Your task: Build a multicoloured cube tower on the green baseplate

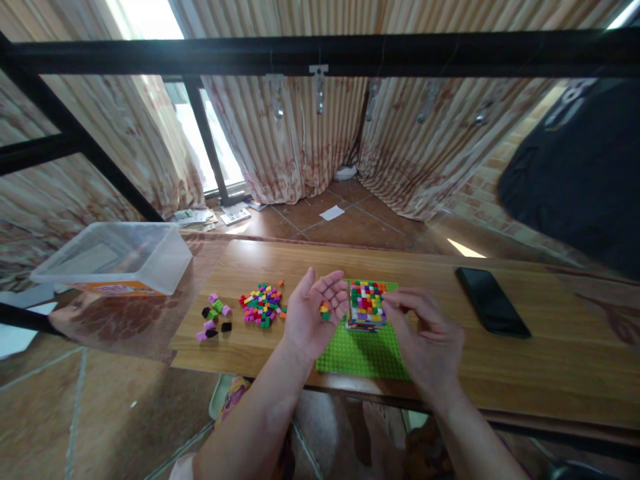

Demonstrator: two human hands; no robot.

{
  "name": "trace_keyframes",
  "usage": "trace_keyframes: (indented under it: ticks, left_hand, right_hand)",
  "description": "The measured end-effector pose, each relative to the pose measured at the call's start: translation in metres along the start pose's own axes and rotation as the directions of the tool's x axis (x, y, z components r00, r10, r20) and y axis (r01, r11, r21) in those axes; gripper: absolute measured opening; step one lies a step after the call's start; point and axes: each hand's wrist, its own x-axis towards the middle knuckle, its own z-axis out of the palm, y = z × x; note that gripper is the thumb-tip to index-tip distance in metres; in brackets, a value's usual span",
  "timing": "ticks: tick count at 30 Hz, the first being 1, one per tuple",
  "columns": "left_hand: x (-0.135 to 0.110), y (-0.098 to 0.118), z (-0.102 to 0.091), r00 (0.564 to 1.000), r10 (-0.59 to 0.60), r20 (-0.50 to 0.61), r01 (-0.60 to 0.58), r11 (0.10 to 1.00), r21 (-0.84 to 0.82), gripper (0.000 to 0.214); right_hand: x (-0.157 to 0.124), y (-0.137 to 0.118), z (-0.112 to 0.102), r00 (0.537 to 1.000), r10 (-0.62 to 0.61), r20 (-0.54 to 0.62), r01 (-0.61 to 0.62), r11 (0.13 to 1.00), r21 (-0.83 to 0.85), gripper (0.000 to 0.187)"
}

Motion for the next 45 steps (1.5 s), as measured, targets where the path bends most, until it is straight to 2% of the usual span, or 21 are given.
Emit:
trace_keyframes:
  ticks: [4,7,13,18,22,26,29,36,40,45]
  left_hand:
    - [-0.003,-0.001,0.002,0.999,0.039,0.038,-0.039,0.999,0.004,0.048]
    - [-0.005,-0.004,0.004,0.996,0.059,0.072,-0.061,0.998,0.017,0.051]
    - [-0.005,-0.010,0.003,0.984,0.114,0.138,-0.121,0.992,0.044,0.051]
    - [-0.005,-0.011,0.003,0.985,0.110,0.129,-0.114,0.993,0.024,0.049]
    - [-0.004,-0.009,0.003,0.993,0.113,0.036,-0.113,0.994,0.008,0.044]
    - [0.002,-0.010,-0.003,0.991,0.079,-0.104,-0.061,0.985,0.163,0.027]
    - [0.006,-0.012,-0.008,0.990,0.074,-0.119,-0.043,0.969,0.244,0.018]
    - [0.005,-0.013,-0.010,1.000,0.014,-0.028,-0.003,0.926,0.378,0.025]
    - [0.003,-0.016,-0.008,0.998,0.046,-0.048,-0.020,0.897,0.442,0.026]
    - [0.002,-0.018,-0.006,0.990,0.107,-0.089,-0.043,0.843,0.537,0.025]
  right_hand:
    - [-0.012,-0.016,0.015,0.967,-0.063,0.247,0.074,0.997,-0.035,0.010]
    - [-0.018,-0.021,0.025,0.947,-0.056,0.316,0.084,0.994,-0.075,0.008]
    - [-0.020,-0.020,0.038,0.951,-0.025,0.308,0.106,0.962,-0.250,0.010]
    - [-0.019,-0.021,0.040,0.950,-0.031,0.312,0.110,0.964,-0.240,0.009]
    - [-0.016,-0.019,0.033,0.958,-0.008,0.286,0.058,0.985,-0.164,0.012]
    - [-0.009,-0.008,0.020,0.983,0.114,0.147,-0.099,0.990,-0.104,0.016]
    - [-0.001,0.002,0.009,0.989,0.129,0.070,-0.126,0.991,-0.038,0.017]
    - [0.006,0.011,-0.007,0.976,0.053,0.211,-0.037,0.996,-0.076,0.021]
    - [0.004,0.010,-0.009,0.945,-0.004,0.328,0.055,0.988,-0.147,0.020]
    - [0.005,0.005,-0.009,0.913,-0.107,0.394,0.218,0.944,-0.248,0.014]
